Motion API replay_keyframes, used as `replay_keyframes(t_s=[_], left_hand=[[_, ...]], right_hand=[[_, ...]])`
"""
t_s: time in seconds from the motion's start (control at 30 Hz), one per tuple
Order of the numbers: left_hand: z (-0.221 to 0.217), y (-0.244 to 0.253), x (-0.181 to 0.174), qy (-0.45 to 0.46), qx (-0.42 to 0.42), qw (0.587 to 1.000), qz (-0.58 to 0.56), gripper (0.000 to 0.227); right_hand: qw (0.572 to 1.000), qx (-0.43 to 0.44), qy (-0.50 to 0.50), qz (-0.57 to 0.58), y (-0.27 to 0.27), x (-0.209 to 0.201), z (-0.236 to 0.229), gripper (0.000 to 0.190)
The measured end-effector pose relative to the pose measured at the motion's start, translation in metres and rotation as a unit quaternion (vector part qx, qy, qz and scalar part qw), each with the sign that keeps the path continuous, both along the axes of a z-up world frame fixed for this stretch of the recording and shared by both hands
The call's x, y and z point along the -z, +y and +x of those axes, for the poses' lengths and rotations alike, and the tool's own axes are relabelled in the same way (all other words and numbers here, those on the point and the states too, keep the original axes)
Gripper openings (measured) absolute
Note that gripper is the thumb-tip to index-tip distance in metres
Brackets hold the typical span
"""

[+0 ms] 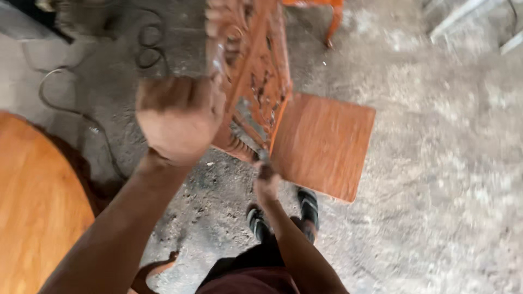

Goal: The person sands the wooden surfaces of several ornate chairs using a piece of sandpaper held by hand.

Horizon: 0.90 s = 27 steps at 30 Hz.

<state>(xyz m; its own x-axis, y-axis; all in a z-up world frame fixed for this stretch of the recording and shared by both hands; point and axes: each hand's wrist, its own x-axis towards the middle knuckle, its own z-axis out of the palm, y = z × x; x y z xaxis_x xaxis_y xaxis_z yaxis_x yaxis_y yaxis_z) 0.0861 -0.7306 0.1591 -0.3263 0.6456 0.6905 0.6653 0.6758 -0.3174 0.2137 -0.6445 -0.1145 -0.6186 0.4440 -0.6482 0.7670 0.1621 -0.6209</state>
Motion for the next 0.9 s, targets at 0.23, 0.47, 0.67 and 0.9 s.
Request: replay_keyframes(t_s=[0.23, 0.47, 0.67, 0.9], left_hand=[[-0.005, -0.002, 0.004, 0.042, -0.022, 0.999, -0.019, 0.032], [-0.009, -0.009, 0.006, 0.089, -0.016, 0.995, -0.033, 0.029], [-0.011, -0.010, 0.006, 0.100, -0.014, 0.994, -0.044, 0.030], [-0.017, -0.013, 0.003, 0.076, 0.013, 0.996, -0.038, 0.036]], right_hand=[[0.780, 0.124, 0.613, 0.009, -0.029, 0.012, -0.041, 0.041], [0.889, 0.188, 0.402, 0.109, -0.005, 0.213, 0.009, 0.031], [0.920, 0.282, 0.269, 0.042, 0.003, 0.229, -0.031, 0.043], [0.792, 0.170, 0.565, 0.158, -0.080, -0.007, -0.013, 0.046]])
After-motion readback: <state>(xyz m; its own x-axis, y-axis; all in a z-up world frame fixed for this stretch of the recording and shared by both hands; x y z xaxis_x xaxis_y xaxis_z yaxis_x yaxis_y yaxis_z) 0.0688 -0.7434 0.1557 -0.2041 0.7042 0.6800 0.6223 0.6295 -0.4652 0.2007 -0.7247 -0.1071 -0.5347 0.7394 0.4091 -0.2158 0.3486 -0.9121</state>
